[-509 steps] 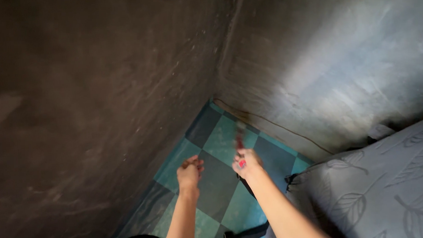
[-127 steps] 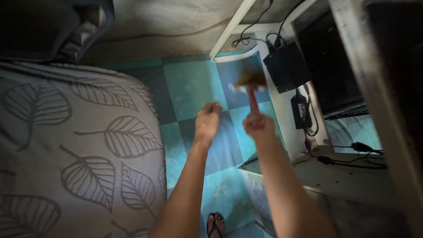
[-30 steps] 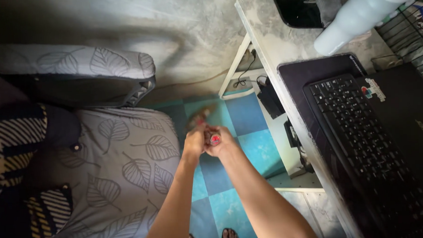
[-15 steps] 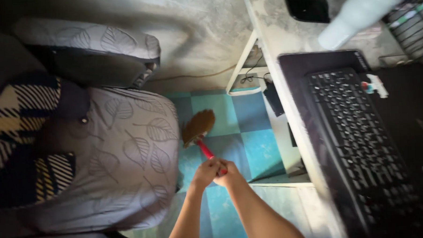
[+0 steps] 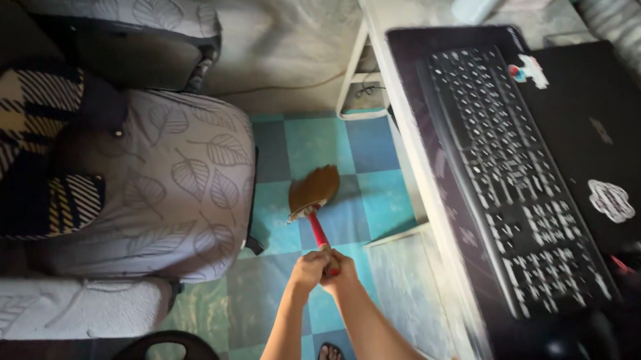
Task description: Sweeping the floor and tidying up around a desk and pet cages.
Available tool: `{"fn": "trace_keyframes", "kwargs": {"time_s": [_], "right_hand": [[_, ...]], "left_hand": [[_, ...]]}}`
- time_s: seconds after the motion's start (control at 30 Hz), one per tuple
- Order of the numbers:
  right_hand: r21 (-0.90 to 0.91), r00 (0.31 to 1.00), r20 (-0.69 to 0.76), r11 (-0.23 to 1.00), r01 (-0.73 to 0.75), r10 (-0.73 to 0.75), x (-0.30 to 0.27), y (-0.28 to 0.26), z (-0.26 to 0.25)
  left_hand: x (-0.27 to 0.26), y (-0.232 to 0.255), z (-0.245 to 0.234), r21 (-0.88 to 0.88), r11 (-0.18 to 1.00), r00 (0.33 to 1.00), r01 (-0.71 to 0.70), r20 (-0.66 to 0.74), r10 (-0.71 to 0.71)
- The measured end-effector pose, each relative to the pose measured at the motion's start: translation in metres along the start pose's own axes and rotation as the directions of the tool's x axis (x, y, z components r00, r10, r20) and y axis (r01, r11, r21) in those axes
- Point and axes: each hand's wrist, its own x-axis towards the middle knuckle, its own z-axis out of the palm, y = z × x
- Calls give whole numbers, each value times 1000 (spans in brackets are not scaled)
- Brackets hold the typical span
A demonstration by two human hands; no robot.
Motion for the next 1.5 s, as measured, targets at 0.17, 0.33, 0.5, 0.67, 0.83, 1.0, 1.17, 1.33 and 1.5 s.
{"fn": "trace_keyframes", "kwargs": {"time_s": [0.17, 0.33, 0.5, 0.67, 0.83, 1.0, 1.17, 1.33, 1.5], "right_hand": [[149, 999, 47, 989, -10, 3, -30, 8, -52], [240, 998, -35, 969, 55, -48, -58, 26, -126], [308, 976, 212, 951, -19, -49, 36, 24, -252], [177, 989, -84, 975, 135, -122, -154, 66, -68], [188, 995, 91, 982, 22, -40, -141, 60, -55], [322, 989, 149, 946, -42, -6, -125, 57, -114], [417, 993, 68, 907, 57, -93, -29, 66, -234], [270, 968, -11, 932, 243, -249, -177, 96, -126], [192, 988, 50, 972, 135, -147, -244, 97, -86]], "left_hand": [[-29, -20, 23, 187, 981, 994, -51, 100, 32], [-45, -70, 45, 351, 931, 961, -98, 278, -4], [-74, -93, 53, 235, 959, 967, 160, 156, -200], [-39, -91, 40, 446, 771, 887, -455, 301, 350], [-83, -36, 14, -102, 994, 994, 40, 103, -29], [-157, -30, 4, -113, 991, 972, 76, 232, -48], [-149, -101, 22, 25, 982, 958, 189, 213, -190], [-150, -112, 24, -97, 988, 967, 119, 237, -93], [-221, -38, 27, 88, 995, 997, -37, 69, 31]]}}
